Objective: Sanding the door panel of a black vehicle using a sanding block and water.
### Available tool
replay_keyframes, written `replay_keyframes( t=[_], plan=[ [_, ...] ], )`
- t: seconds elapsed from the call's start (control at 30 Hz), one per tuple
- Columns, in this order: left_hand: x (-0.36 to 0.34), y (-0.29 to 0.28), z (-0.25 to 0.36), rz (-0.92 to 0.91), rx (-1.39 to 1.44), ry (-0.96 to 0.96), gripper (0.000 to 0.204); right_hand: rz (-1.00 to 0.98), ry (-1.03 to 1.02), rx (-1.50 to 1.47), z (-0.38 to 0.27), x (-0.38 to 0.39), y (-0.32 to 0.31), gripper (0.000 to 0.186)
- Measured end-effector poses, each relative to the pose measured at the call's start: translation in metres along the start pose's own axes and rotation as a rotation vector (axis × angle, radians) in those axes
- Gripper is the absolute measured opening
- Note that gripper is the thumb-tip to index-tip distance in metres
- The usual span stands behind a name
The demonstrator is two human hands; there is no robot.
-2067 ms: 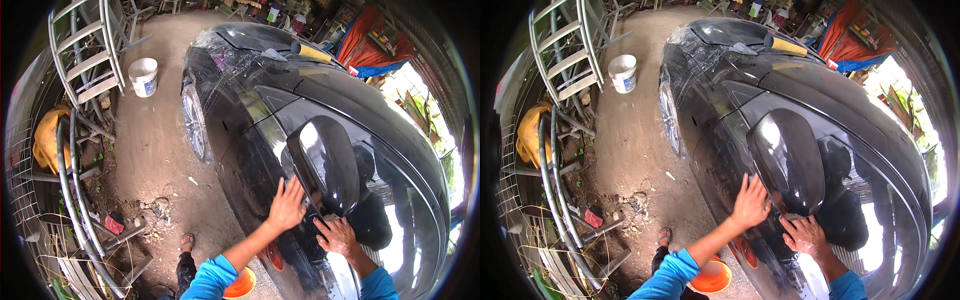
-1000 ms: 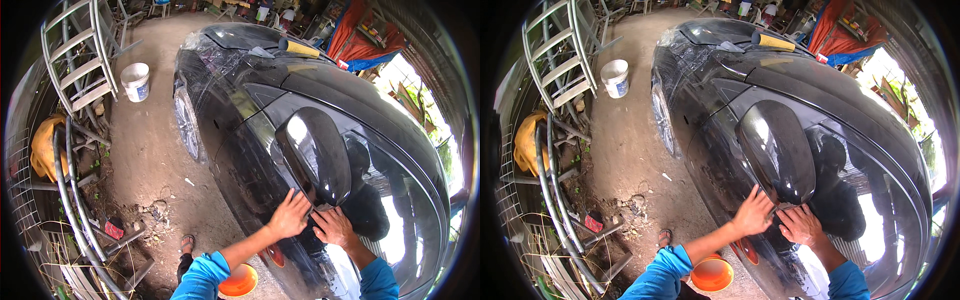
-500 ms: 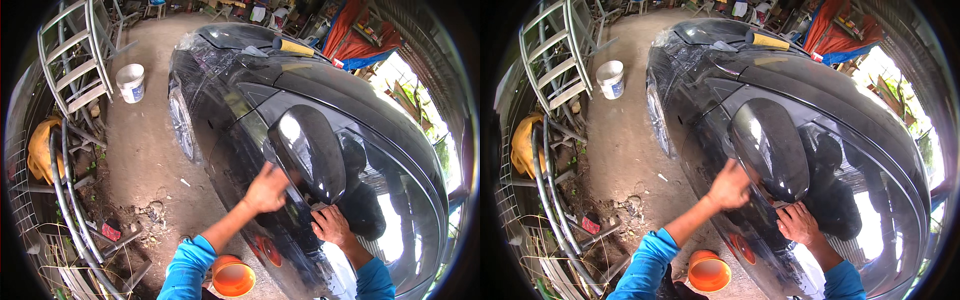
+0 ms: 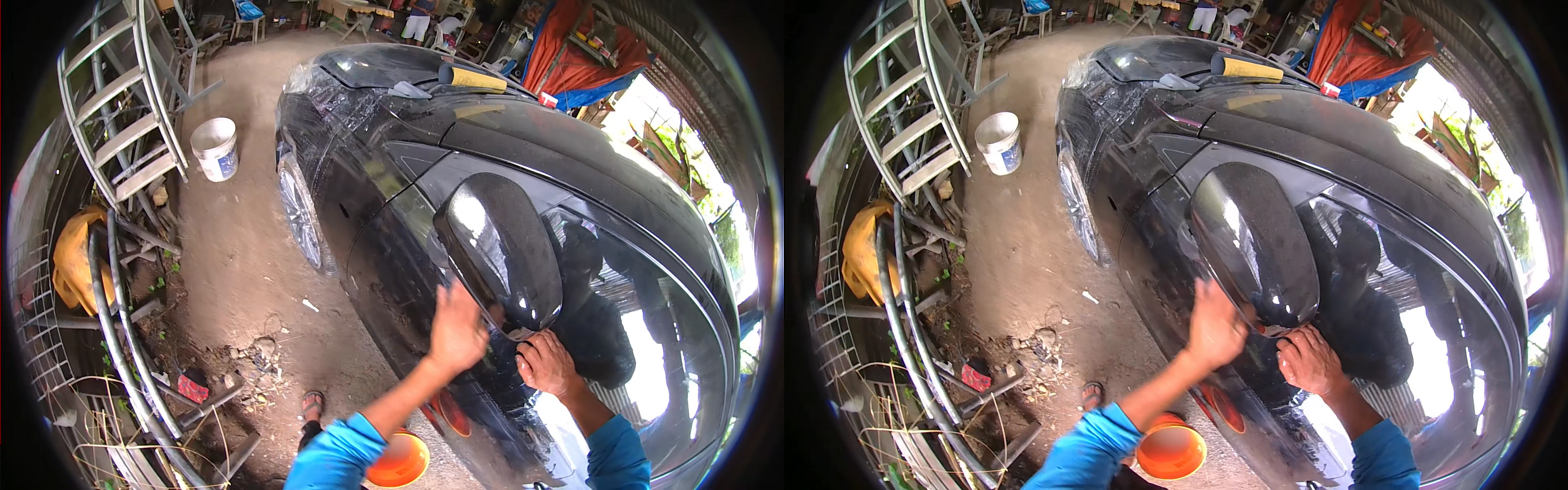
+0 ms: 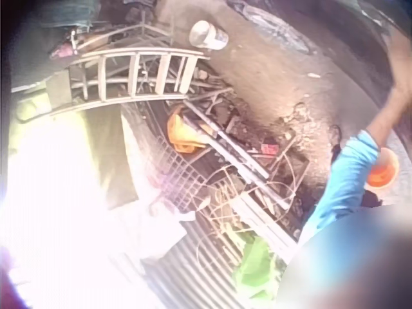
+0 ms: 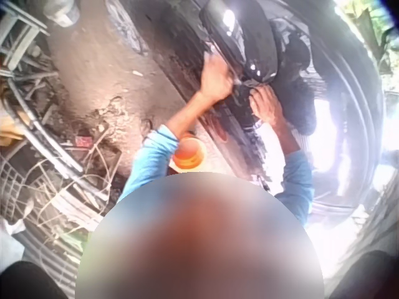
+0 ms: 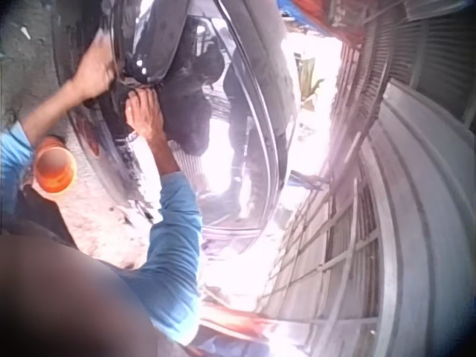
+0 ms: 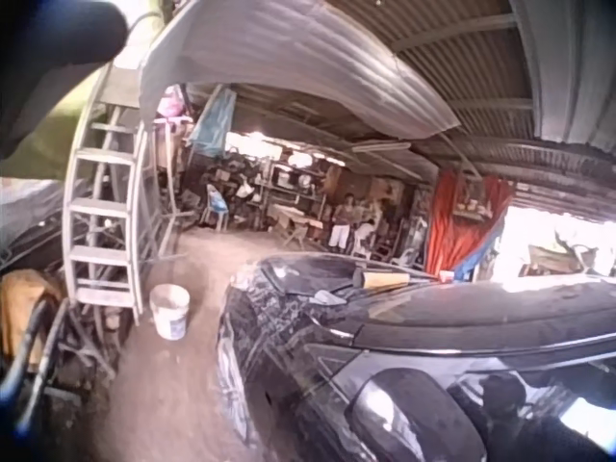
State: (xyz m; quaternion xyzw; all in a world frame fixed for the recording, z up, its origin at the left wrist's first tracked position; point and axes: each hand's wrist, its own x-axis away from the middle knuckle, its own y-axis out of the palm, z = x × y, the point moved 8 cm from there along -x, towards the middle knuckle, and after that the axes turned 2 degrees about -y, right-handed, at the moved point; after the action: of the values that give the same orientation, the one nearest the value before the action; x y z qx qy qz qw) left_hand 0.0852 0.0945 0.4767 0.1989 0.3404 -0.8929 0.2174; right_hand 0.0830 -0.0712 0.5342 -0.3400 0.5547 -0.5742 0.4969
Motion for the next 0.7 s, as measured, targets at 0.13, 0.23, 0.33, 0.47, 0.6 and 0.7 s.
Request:
replay_keyframes(
  t=[0.13, 0.23, 0.33, 0.47, 0.6, 0.7],
  plan=[
    [0.068, 0.052, 0.048, -0.140, 0.130, 0.383, 0.067, 0.025, 0.013, -0.017, -0.003, -0.003, -0.015, 0.028],
    [0.006, -0.001, 0.015, -0.143, -0.018, 0.414, 0.053, 0.027, 0.027, 0.004, 0.004, 0.005, -0.012, 0.030],
    [0.007, 0.006, -0.001, -0.099, -0.108, 0.134, 0.068, 0.027, 0.001, 0.016, 0.000, 0.001, -0.009, 0.033],
    [0.064, 0.047, 0.077, -0.161, 0.072, 0.224, 0.070, -0.006, 0.040, -0.048, 0.001, 0.001, -0.012, 0.035],
    [0.037, 0.023, 0.035, -0.251, 0.007, 0.445, 0.064, 0.018, 0.046, -0.061, -0.003, 0.007, -0.016, 0.040],
    [0.020, 0.009, 0.015, -0.107, -0.068, 0.295, 0.060, 0.014, 0.083, -0.054, -0.001, 0.006, -0.008, 0.049]
  ],
)
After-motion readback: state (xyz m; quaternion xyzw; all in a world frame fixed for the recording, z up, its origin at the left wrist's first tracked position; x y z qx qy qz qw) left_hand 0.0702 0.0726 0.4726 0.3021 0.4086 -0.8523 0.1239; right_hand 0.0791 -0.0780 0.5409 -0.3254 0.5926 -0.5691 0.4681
